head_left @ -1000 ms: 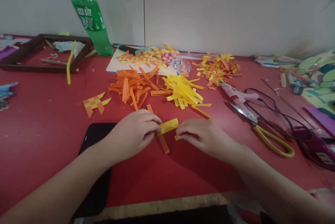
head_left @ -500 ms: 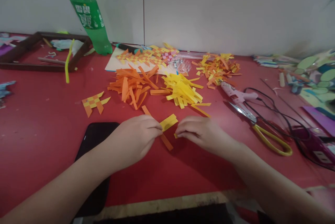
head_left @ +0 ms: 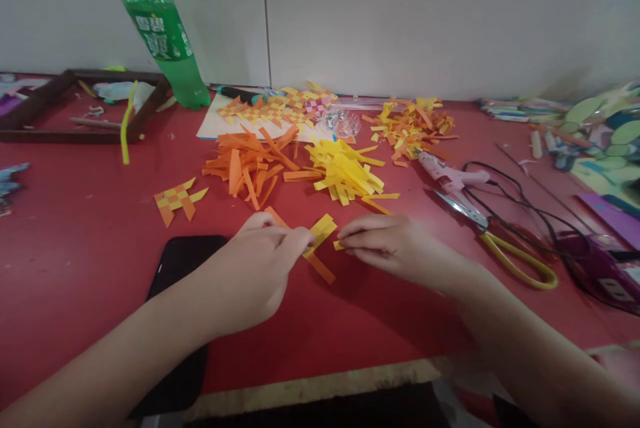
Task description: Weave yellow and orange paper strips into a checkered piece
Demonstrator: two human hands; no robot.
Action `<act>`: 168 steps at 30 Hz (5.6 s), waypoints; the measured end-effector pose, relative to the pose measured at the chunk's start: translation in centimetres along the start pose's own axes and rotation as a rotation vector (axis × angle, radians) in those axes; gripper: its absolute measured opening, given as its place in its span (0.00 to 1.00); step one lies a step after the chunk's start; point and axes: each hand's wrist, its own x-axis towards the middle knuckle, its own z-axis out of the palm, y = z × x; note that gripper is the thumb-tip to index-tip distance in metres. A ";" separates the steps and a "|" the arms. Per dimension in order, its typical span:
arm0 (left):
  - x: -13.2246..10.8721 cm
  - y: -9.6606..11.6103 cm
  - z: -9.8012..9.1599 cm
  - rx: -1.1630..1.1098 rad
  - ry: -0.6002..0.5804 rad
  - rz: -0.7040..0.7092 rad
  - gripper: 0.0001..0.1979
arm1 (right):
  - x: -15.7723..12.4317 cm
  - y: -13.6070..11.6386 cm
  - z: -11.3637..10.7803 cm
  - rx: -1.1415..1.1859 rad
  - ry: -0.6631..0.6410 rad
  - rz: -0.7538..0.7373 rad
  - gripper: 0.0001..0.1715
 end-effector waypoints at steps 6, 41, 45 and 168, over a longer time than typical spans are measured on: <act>0.2 0.1 0.4 -0.015 -0.006 0.086 0.24 | 0.3 0.1 0.3 0.172 0.107 -0.072 0.10; -0.2 -0.7 0.9 -0.024 0.049 0.087 0.21 | 2.8 -1.8 1.6 0.584 -0.057 0.398 0.14; -0.2 -0.8 1.0 -0.057 0.010 0.045 0.21 | 2.8 -2.2 0.9 0.599 -0.103 0.405 0.10; -0.5 -1.1 2.2 0.188 0.135 0.311 0.18 | 2.3 -3.8 1.7 -0.113 -0.037 0.405 0.05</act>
